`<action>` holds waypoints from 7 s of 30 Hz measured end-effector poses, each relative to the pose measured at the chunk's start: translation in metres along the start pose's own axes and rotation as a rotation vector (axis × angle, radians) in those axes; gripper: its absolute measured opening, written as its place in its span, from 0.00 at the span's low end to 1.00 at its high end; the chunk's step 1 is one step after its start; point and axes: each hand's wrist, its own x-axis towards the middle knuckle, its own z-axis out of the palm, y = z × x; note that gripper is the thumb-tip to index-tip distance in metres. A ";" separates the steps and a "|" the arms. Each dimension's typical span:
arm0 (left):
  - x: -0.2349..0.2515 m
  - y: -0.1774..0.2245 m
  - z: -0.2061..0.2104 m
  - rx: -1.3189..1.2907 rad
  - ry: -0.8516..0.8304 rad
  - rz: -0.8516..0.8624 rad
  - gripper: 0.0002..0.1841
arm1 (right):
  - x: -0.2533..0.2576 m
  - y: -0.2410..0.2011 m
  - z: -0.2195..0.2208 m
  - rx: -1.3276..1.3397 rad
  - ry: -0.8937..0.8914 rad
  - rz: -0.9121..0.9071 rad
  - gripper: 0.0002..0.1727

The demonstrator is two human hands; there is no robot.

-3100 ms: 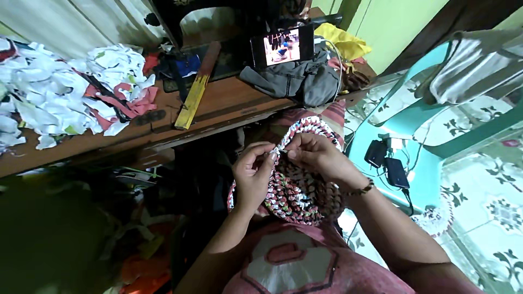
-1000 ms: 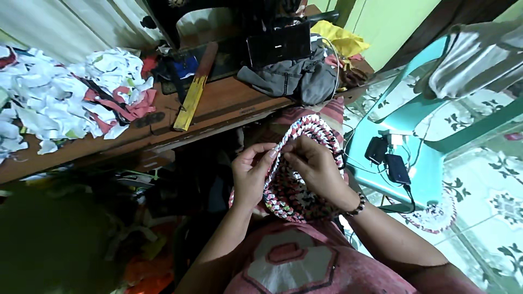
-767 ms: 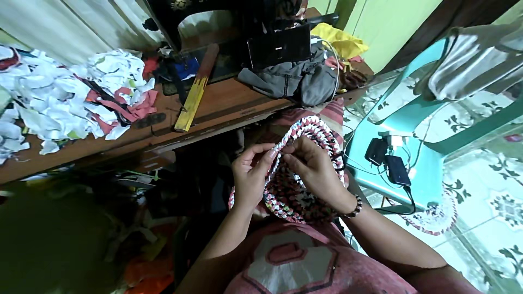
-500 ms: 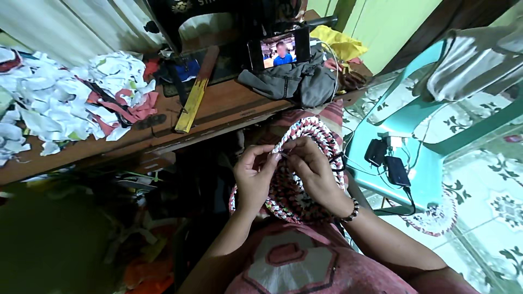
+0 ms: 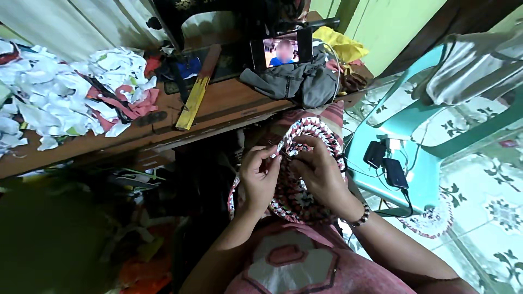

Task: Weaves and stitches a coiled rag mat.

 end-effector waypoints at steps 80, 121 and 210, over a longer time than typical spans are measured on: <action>0.093 0.013 -0.021 -0.385 -0.797 -0.469 0.06 | 0.105 0.110 -0.089 0.494 0.036 0.493 0.09; 0.090 0.008 -0.010 -0.190 -0.632 -0.464 0.15 | 0.103 0.080 -0.058 0.681 -0.793 0.327 0.15; 0.068 -0.013 -0.006 -0.135 -0.437 -0.420 0.05 | 0.088 0.092 -0.058 0.531 -0.135 0.191 0.23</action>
